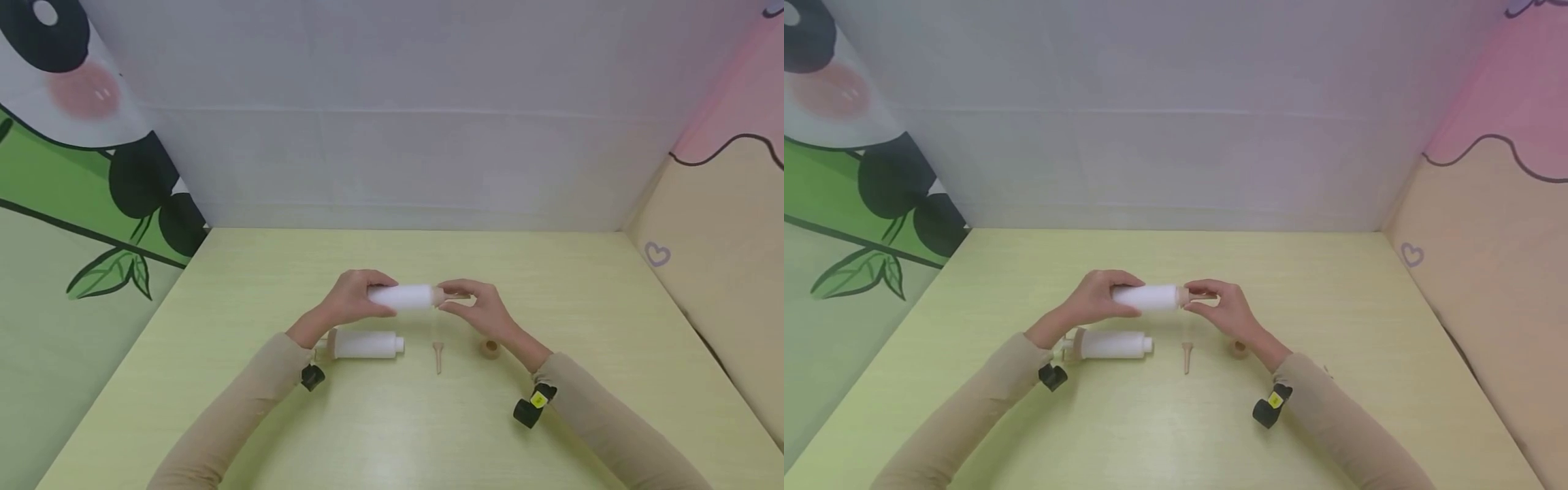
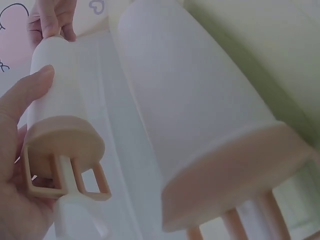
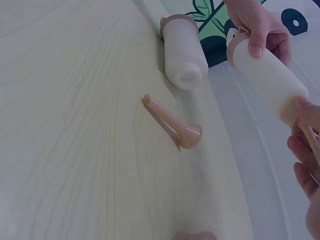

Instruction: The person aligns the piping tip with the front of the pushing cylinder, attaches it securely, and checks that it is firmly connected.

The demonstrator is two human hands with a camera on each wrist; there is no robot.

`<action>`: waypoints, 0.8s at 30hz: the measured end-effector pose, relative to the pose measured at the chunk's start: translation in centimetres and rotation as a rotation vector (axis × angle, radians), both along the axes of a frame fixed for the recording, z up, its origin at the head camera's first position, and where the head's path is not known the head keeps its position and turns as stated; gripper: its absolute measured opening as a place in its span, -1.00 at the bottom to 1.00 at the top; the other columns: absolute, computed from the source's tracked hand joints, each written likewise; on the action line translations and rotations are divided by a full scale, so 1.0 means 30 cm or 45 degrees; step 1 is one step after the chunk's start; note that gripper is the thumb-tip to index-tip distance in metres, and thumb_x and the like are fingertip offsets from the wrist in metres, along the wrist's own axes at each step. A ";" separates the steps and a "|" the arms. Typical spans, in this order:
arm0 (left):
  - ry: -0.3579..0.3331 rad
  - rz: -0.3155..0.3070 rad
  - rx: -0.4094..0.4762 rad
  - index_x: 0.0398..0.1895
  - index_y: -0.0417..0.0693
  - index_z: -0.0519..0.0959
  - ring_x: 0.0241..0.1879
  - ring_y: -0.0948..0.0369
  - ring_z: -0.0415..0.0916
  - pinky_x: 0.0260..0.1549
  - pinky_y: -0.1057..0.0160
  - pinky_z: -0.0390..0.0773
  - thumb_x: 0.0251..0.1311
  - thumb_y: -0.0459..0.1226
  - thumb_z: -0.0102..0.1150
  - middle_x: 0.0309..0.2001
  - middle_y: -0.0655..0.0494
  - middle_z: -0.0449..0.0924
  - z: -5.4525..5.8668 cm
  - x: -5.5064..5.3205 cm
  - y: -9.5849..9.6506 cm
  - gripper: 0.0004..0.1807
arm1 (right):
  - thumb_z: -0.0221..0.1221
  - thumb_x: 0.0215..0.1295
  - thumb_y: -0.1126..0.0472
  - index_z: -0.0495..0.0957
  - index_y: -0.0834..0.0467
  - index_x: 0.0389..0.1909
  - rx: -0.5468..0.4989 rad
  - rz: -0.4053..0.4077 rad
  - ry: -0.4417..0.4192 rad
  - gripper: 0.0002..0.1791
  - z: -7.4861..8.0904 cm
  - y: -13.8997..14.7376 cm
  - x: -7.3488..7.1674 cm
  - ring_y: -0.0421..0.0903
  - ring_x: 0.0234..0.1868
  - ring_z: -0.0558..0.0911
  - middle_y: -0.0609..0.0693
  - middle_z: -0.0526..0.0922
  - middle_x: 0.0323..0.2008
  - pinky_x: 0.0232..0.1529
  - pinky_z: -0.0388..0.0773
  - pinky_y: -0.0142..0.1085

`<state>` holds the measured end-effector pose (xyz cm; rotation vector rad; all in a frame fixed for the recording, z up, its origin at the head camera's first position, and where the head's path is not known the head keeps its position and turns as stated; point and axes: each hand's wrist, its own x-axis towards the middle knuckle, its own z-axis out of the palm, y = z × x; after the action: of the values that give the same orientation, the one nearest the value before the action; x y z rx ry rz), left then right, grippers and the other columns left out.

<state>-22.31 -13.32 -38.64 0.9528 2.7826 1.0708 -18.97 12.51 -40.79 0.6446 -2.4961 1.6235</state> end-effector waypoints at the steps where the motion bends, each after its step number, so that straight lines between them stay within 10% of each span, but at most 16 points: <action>1: 0.016 0.002 -0.005 -0.17 -0.12 0.63 -0.25 0.17 0.56 -0.28 0.22 0.52 -0.27 -0.20 0.47 -0.19 0.05 0.64 0.000 0.002 0.002 -0.53 | 0.28 0.07 0.22 0.58 0.23 -0.11 0.014 -0.005 -0.014 -0.66 -0.012 0.005 -0.009 0.01 -0.11 0.60 0.11 0.63 -0.14 -0.10 0.48 -0.03; 13: 0.181 -0.029 -0.009 -0.16 -0.17 0.62 -0.23 0.13 0.55 -0.25 0.15 0.52 -0.27 -0.21 0.47 -0.18 0.01 0.63 0.005 0.010 0.019 -0.52 | 0.20 0.17 0.19 0.53 0.25 -0.03 0.039 -0.061 -0.129 -0.64 -0.059 0.013 -0.045 0.09 -0.09 0.56 0.18 0.58 -0.06 -0.11 0.49 -0.01; 24: 0.141 -0.055 -0.014 -0.17 -0.15 0.63 -0.25 0.14 0.55 -0.29 0.19 0.53 -0.27 -0.20 0.47 -0.19 0.03 0.64 0.007 0.002 0.015 -0.52 | 0.32 0.02 0.20 0.56 0.13 -0.09 0.113 0.049 0.119 -0.63 -0.049 0.028 -0.042 -0.04 -0.13 0.61 0.03 0.64 -0.14 -0.08 0.49 -0.06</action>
<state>-22.24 -12.86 -38.44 1.0984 2.8363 1.0272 -20.22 13.35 -42.27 0.7644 -2.5151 1.4646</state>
